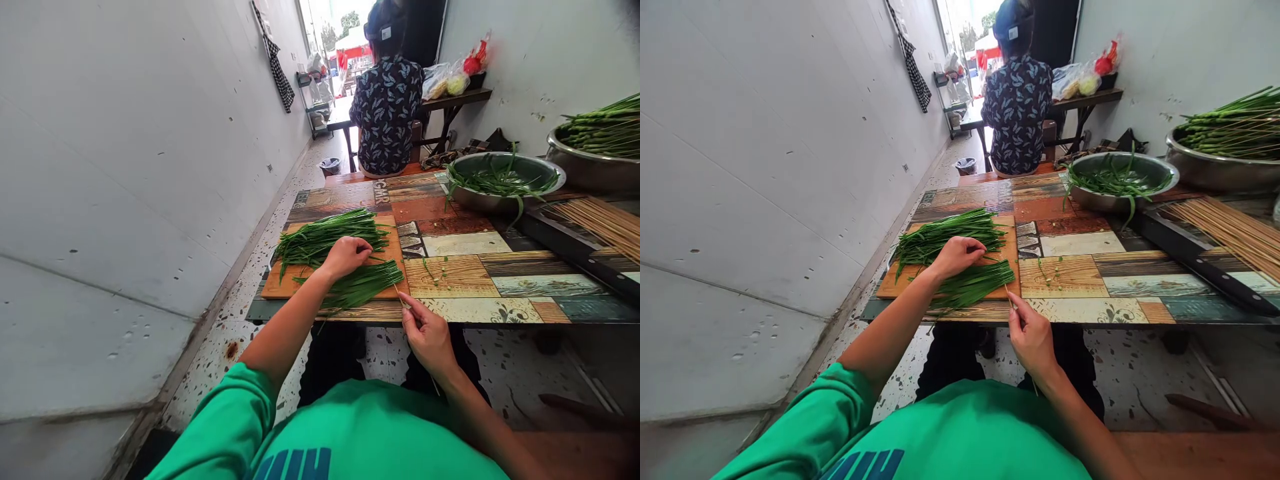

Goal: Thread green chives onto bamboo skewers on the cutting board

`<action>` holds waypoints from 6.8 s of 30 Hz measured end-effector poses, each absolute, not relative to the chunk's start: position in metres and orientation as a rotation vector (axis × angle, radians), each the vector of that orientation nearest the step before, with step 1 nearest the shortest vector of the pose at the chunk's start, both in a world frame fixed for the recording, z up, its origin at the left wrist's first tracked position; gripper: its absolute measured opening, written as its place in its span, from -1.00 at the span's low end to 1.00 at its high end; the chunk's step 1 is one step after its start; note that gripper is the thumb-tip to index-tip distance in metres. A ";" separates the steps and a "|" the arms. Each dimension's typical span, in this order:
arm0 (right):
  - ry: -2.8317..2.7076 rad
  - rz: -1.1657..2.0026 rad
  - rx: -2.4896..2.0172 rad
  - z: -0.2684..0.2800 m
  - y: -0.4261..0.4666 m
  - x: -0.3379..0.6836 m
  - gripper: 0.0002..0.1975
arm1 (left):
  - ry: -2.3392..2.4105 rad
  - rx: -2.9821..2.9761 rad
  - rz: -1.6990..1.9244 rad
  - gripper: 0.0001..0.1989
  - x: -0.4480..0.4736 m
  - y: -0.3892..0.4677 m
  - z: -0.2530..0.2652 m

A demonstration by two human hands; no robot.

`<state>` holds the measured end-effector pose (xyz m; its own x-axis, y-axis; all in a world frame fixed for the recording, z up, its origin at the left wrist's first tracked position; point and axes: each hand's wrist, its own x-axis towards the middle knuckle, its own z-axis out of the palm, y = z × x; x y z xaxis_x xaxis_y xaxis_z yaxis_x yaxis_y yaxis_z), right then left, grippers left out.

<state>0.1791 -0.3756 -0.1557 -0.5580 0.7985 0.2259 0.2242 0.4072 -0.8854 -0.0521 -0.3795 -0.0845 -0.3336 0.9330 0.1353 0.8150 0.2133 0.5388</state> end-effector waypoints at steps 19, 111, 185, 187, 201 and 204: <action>-2.051 1.092 -0.856 -0.153 -0.377 0.179 -0.56 | 2.231 1.588 0.767 -0.79 -0.041 -0.366 -0.088; -2.044 1.116 -0.890 -0.151 -0.374 0.177 -0.56 | 2.335 1.946 0.430 -0.84 -0.058 -0.369 -0.083; -2.037 1.147 -0.881 -0.150 -0.374 0.175 -0.56 | 2.473 2.149 0.078 -0.82 -0.056 -0.366 -0.080; -2.035 1.154 -0.880 -0.150 -0.375 0.175 -0.55 | 2.462 2.129 0.147 -0.81 -0.054 -0.364 -0.081; -2.038 1.176 -0.882 -0.151 -0.376 0.178 -0.56 | 2.315 1.956 0.288 -0.69 -0.058 -0.359 -0.089; -2.043 1.170 -0.889 -0.150 -0.376 0.178 -0.56 | 2.295 1.954 0.277 -0.71 -0.059 -0.358 -0.089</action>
